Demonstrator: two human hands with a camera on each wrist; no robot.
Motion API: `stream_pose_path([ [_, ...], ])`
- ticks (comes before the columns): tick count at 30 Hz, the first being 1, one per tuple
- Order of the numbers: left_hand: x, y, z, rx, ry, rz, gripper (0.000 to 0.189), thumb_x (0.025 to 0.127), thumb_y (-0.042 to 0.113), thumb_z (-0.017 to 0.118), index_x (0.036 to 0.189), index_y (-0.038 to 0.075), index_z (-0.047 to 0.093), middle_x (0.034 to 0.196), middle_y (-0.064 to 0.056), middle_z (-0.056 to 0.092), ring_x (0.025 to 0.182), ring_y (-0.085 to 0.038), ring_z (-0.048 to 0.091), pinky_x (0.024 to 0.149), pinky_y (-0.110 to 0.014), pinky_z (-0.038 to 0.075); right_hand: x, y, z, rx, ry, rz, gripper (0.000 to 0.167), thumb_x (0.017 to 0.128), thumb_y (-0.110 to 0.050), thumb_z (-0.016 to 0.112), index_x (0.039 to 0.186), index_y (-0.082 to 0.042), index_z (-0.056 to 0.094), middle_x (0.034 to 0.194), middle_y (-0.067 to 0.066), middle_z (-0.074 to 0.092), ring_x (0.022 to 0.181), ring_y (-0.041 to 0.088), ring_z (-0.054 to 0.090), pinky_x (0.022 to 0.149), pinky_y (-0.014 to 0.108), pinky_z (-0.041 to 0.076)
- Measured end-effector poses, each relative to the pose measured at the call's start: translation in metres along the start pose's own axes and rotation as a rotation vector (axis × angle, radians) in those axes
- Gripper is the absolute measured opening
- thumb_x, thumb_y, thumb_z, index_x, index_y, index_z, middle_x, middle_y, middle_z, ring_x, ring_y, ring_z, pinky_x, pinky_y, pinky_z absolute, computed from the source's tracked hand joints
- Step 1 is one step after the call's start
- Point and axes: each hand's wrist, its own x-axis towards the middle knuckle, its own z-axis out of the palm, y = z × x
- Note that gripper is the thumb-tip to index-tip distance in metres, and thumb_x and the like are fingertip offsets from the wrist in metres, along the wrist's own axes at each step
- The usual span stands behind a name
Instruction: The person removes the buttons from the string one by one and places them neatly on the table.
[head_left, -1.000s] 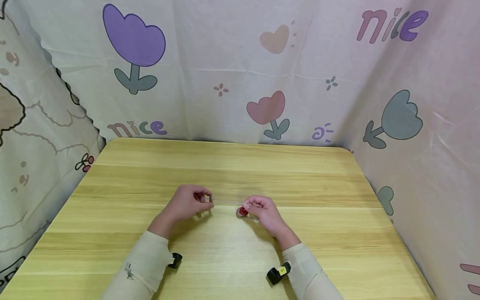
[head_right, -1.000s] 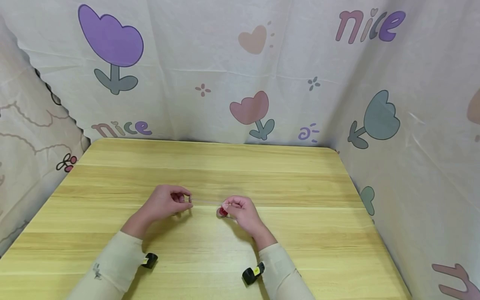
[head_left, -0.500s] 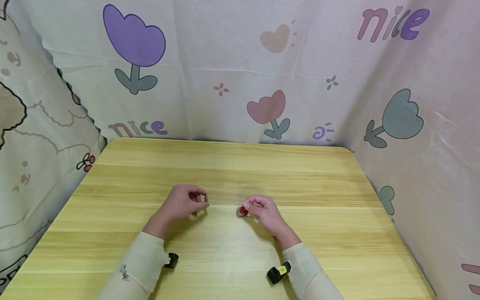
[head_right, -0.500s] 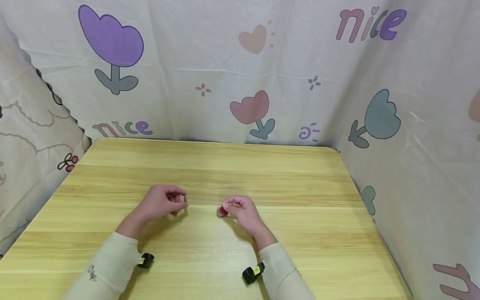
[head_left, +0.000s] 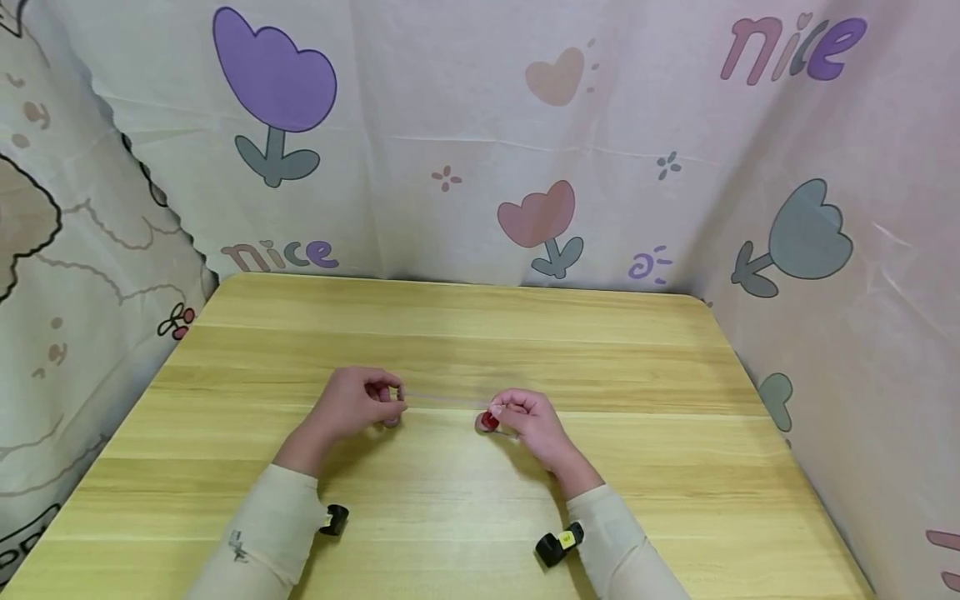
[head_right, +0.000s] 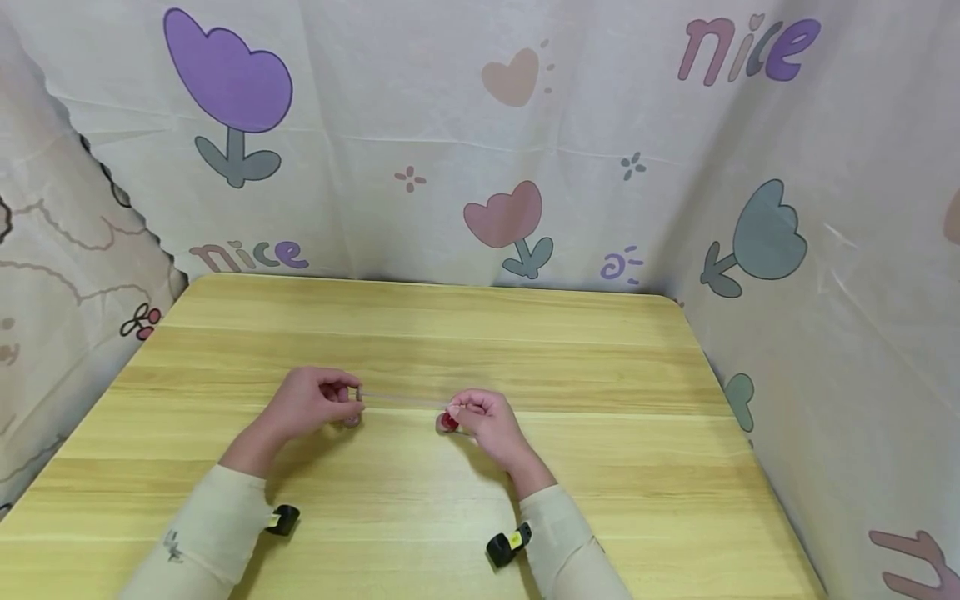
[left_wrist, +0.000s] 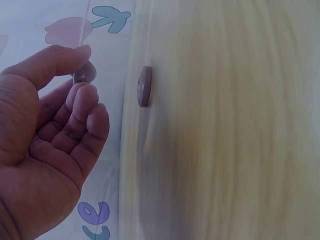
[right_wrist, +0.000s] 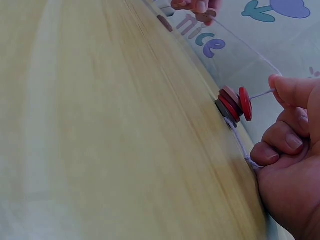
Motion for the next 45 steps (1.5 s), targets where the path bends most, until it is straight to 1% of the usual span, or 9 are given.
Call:
stream_pose_path([
  [6,-0.003,-0.004,-0.003,-0.005,0.007,-0.011,0.020,0.080,0.015,0.084,0.096,0.008,0.075,0.075,-0.001,0.061,0.069,-0.021,0.056,0.062,-0.034,0.048,-0.001,0.001,-0.001,0.013,0.004,0.008,0.018,0.096,-0.007,0.064,0.097,0.011,0.066,0.089,0.020,0.071,0.089,0.029,0.069,0.085,0.034,0.050],
  [11,-0.007,-0.008,-0.005,0.007,0.007,-0.046,0.029,0.076,0.020,0.088,0.099,0.008,0.075,0.077,-0.002,0.061,0.069,-0.022,0.057,0.062,-0.034,0.049,-0.001,0.001,-0.001,0.019,0.002,0.011,0.020,0.097,-0.007,0.065,0.099,0.013,0.065,0.092,0.024,0.071,0.090,0.033,0.069,0.083,0.033,0.051],
  [16,-0.011,-0.013,-0.010,0.030,0.015,-0.079,0.035,0.074,0.029,0.091,0.097,0.008,0.074,0.078,-0.003,0.061,0.070,-0.022,0.056,0.062,-0.034,0.049,-0.002,-0.001,-0.001,0.019,0.005,0.010,0.020,0.096,-0.005,0.064,0.100,0.014,0.065,0.095,0.027,0.070,0.087,0.025,0.069,0.081,0.032,0.052],
  [18,-0.013,-0.014,-0.012,0.040,0.010,-0.087,0.031,0.076,0.027,0.090,0.094,0.008,0.074,0.078,-0.004,0.060,0.070,-0.022,0.055,0.060,-0.034,0.049,-0.002,-0.002,-0.001,0.012,0.008,0.012,0.019,0.096,-0.006,0.064,0.100,0.013,0.066,0.094,0.026,0.070,0.086,0.022,0.068,0.081,0.032,0.052],
  [22,-0.015,-0.016,-0.013,0.045,-0.017,-0.111,0.019,0.079,0.015,0.085,0.091,0.007,0.073,0.076,-0.004,0.059,0.069,-0.021,0.054,0.055,-0.033,0.049,-0.003,-0.003,-0.001,0.000,0.019,0.016,0.018,0.095,-0.006,0.064,0.100,0.012,0.066,0.094,0.024,0.070,0.085,0.021,0.068,0.080,0.031,0.052],
  [27,-0.016,-0.017,-0.013,0.067,-0.048,-0.098,0.014,0.078,0.004,0.081,0.089,0.007,0.072,0.073,-0.003,0.057,0.066,-0.019,0.053,0.055,-0.031,0.047,-0.002,-0.001,-0.001,0.007,0.026,0.023,0.018,0.096,-0.005,0.064,0.101,0.013,0.066,0.095,0.026,0.070,0.086,0.023,0.068,0.079,0.032,0.052],
  [31,-0.018,-0.020,-0.015,0.094,-0.058,-0.075,0.014,0.077,0.001,0.080,0.088,0.006,0.072,0.070,-0.001,0.056,0.065,-0.018,0.051,0.060,-0.032,0.045,-0.002,-0.001,-0.001,-0.001,0.033,0.034,0.017,0.096,-0.005,0.065,0.100,0.011,0.067,0.093,0.025,0.070,0.083,0.021,0.067,0.077,0.031,0.052],
  [37,-0.020,-0.026,-0.018,0.127,-0.055,-0.075,0.015,0.077,0.003,0.081,0.090,0.005,0.074,0.067,0.000,0.055,0.065,-0.016,0.050,0.067,-0.035,0.045,-0.002,-0.002,0.000,-0.014,0.043,0.035,0.017,0.095,-0.006,0.065,0.100,0.010,0.068,0.088,0.021,0.070,0.077,0.018,0.064,0.071,0.028,0.051],
  [45,-0.023,-0.027,-0.020,0.146,-0.040,-0.081,0.021,0.076,0.007,0.085,0.095,0.003,0.077,0.071,0.002,0.058,0.069,-0.016,0.053,0.071,-0.037,0.047,-0.001,0.000,0.001,-0.007,0.028,0.030,0.019,0.095,-0.006,0.065,0.100,0.012,0.066,0.091,0.023,0.070,0.081,0.018,0.066,0.075,0.029,0.051],
])
